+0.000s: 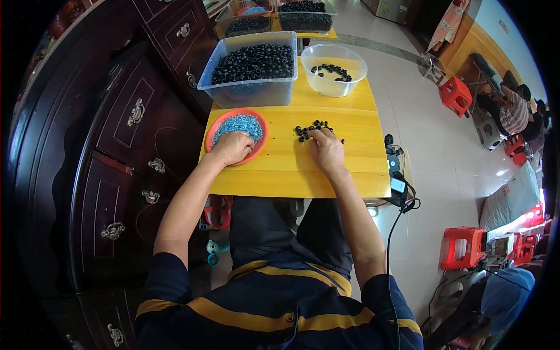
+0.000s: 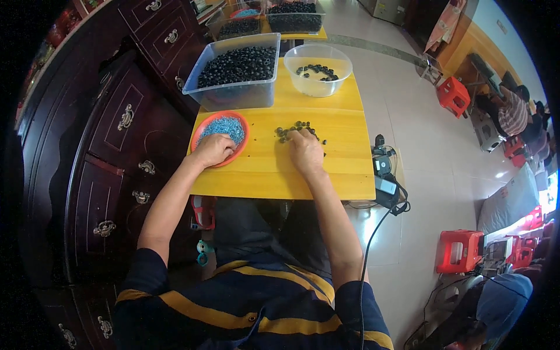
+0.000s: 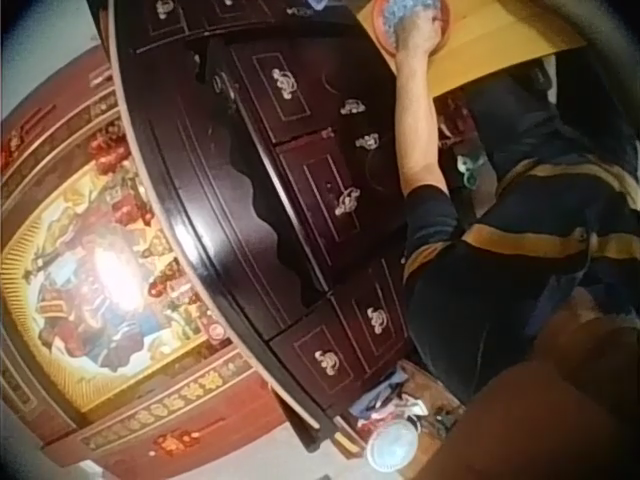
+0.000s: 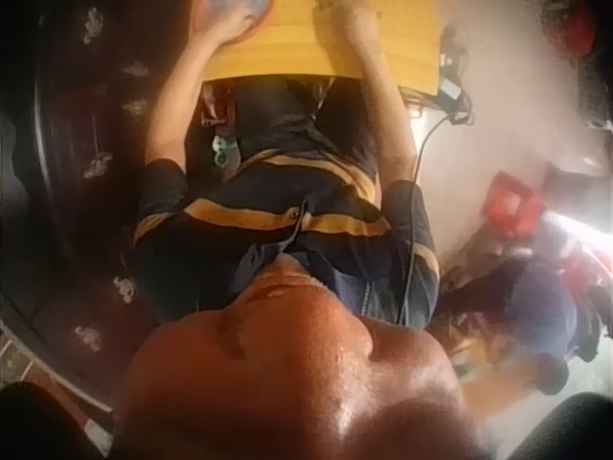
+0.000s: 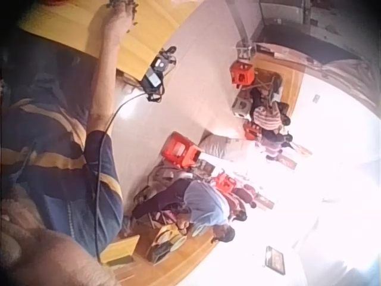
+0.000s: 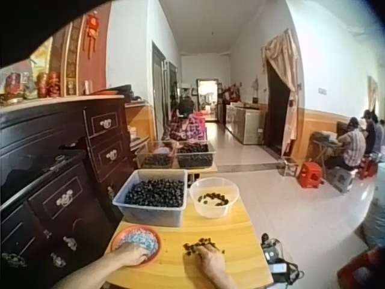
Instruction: The person assembles small components by picking up wire pieces from a dish and inserting them into black plastic caps by hand.
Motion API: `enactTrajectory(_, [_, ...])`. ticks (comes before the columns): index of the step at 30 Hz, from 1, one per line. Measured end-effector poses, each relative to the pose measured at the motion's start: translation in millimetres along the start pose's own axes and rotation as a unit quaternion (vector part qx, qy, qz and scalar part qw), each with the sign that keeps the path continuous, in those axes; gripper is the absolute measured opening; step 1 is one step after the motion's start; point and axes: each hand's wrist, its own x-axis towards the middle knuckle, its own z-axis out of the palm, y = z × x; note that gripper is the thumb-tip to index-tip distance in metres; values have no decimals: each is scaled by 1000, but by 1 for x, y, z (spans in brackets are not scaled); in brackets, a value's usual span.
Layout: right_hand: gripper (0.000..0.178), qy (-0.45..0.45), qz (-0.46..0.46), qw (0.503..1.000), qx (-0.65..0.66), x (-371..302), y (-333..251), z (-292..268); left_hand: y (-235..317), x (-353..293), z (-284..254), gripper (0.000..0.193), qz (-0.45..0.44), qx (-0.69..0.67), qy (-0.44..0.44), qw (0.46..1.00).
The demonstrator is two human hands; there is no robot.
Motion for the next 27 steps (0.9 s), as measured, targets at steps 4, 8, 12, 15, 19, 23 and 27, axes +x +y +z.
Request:
enactTrajectory(4, [15,-11,-28,999,-26,5,-8,14,1,3,-3,11,17,25,-16,999])
enactTrajectory(8, [10,-22,-19,998,-62,4,-17,24,-1,3,-5,10,46,50,-32,997])
enactTrajectory(12, [10,-24,-28,998,-56,-5,-19,26,-3,0,-9,13,49,30,-32,998])
enactTrajectory(15, [12,-4,-36,997,-61,-12,-20,26,1,-6,-14,10,38,-19,11,999])
enactTrajectory(19, [9,39,14,998,39,-20,-24,19,1,-9,-11,6,71,-89,122,986])
enactTrajectory(23, [11,16,102,979,178,-27,-35,5,2,-11,-3,10,51,-149,167,973])
enactTrajectory(27, [16,42,134,955,259,-43,-37,4,21,-10,-4,8,59,-191,226,953])
